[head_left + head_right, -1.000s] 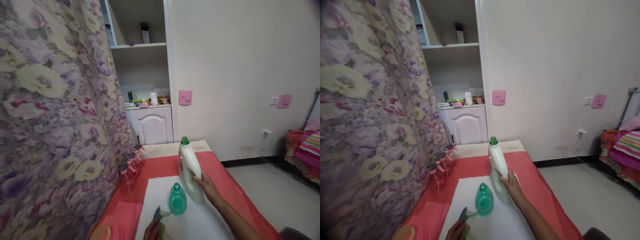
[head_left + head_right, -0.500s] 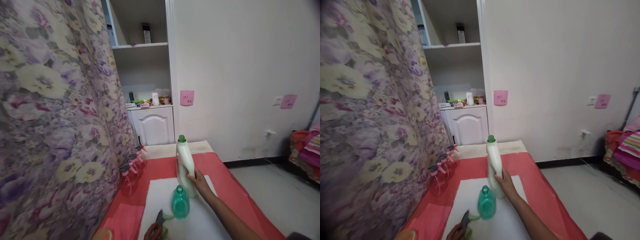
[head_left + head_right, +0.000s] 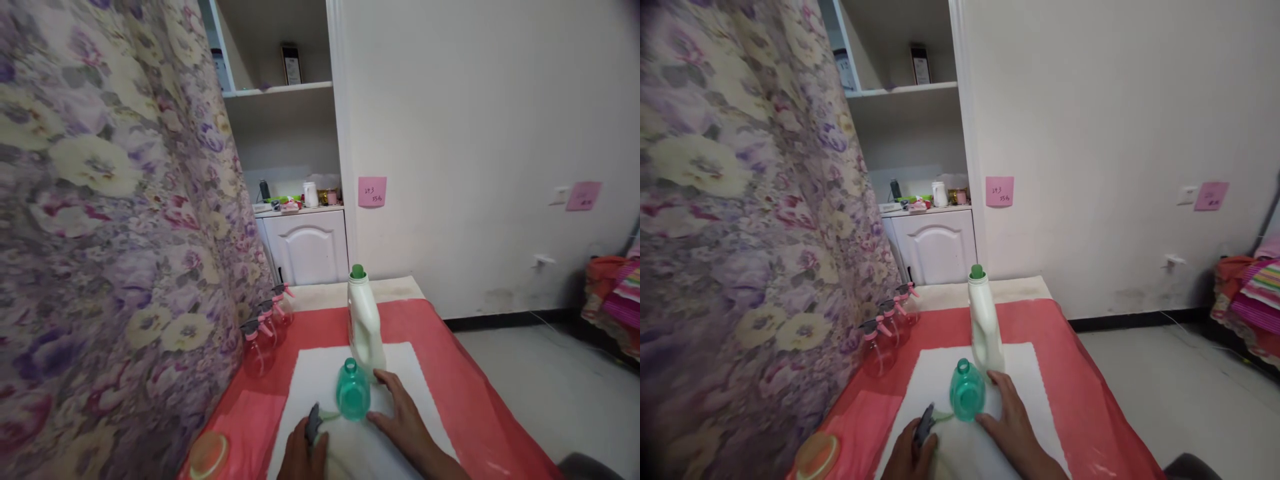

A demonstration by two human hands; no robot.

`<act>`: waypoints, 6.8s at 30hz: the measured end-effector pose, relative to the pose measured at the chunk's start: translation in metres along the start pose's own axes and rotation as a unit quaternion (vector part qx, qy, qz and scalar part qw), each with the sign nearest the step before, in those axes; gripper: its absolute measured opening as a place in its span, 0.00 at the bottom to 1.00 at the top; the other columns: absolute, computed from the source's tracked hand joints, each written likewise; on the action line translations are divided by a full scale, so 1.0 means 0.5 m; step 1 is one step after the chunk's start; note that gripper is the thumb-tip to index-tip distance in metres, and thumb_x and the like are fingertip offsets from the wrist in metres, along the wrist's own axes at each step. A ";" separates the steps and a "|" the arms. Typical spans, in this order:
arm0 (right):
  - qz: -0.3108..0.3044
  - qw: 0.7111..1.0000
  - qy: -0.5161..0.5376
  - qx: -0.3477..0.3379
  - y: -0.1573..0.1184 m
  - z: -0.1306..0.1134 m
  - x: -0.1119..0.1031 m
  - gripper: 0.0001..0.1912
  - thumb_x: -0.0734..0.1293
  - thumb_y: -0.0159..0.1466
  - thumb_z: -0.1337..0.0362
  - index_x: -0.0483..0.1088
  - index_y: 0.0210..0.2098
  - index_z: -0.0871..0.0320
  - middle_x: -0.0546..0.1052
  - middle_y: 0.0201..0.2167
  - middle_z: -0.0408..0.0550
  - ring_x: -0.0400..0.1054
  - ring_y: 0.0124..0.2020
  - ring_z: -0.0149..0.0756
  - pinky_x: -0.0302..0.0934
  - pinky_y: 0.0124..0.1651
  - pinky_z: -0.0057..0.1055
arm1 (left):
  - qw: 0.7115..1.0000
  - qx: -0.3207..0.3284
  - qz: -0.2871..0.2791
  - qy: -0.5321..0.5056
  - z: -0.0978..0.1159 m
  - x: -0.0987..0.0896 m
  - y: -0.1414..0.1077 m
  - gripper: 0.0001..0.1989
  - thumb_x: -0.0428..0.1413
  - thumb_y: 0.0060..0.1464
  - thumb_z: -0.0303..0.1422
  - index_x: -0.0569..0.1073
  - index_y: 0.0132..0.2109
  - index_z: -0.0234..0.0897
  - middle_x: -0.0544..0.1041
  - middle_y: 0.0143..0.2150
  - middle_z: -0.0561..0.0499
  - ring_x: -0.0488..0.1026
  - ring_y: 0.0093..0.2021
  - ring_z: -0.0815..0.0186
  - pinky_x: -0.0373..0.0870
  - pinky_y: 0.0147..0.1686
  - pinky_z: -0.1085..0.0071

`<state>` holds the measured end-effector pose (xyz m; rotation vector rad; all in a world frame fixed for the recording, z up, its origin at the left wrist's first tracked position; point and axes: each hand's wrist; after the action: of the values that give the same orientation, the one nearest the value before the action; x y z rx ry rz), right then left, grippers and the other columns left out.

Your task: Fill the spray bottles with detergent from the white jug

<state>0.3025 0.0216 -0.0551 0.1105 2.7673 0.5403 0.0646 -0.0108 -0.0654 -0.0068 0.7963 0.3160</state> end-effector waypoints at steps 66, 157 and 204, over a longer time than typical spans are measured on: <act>-0.017 0.998 0.030 0.057 -0.081 0.027 -0.031 0.48 0.71 0.43 0.69 0.53 0.62 0.52 0.65 0.59 0.52 0.57 0.62 0.51 0.52 0.64 0.42 | 0.595 0.080 -0.080 -0.796 0.467 -0.136 0.012 0.14 0.51 0.58 0.20 0.76 0.45 0.38 0.77 0.44 0.49 0.73 0.37 0.73 0.72 0.44 0.75; 0.003 0.998 0.048 0.039 -0.068 -0.008 -0.035 0.46 0.72 0.41 0.74 0.56 0.59 0.56 0.67 0.56 0.54 0.62 0.58 0.49 0.58 0.60 0.43 | 0.926 0.209 -0.174 -0.260 0.324 0.050 -0.025 0.14 0.56 0.56 0.41 0.75 0.46 0.40 0.77 0.42 0.49 0.74 0.46 0.59 0.69 0.47 0.66; -0.025 0.992 0.126 0.000 -0.064 -0.051 -0.075 0.49 0.76 0.40 0.63 0.59 0.60 0.53 0.68 0.56 0.54 0.62 0.59 0.53 0.55 0.61 0.47 | 0.905 0.153 -0.234 -0.321 0.312 0.001 -0.002 0.19 0.59 0.53 0.42 0.77 0.50 0.41 0.80 0.51 0.46 0.75 0.52 0.54 0.69 0.56 0.59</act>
<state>0.3291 -0.0222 -0.0340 -0.0285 3.0051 0.5785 0.1745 0.0079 0.0437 0.1913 0.1619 -0.2670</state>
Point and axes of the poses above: each hand's wrist, its own y-axis towards the middle knuckle, its own x-axis out of the palm, z = x × y
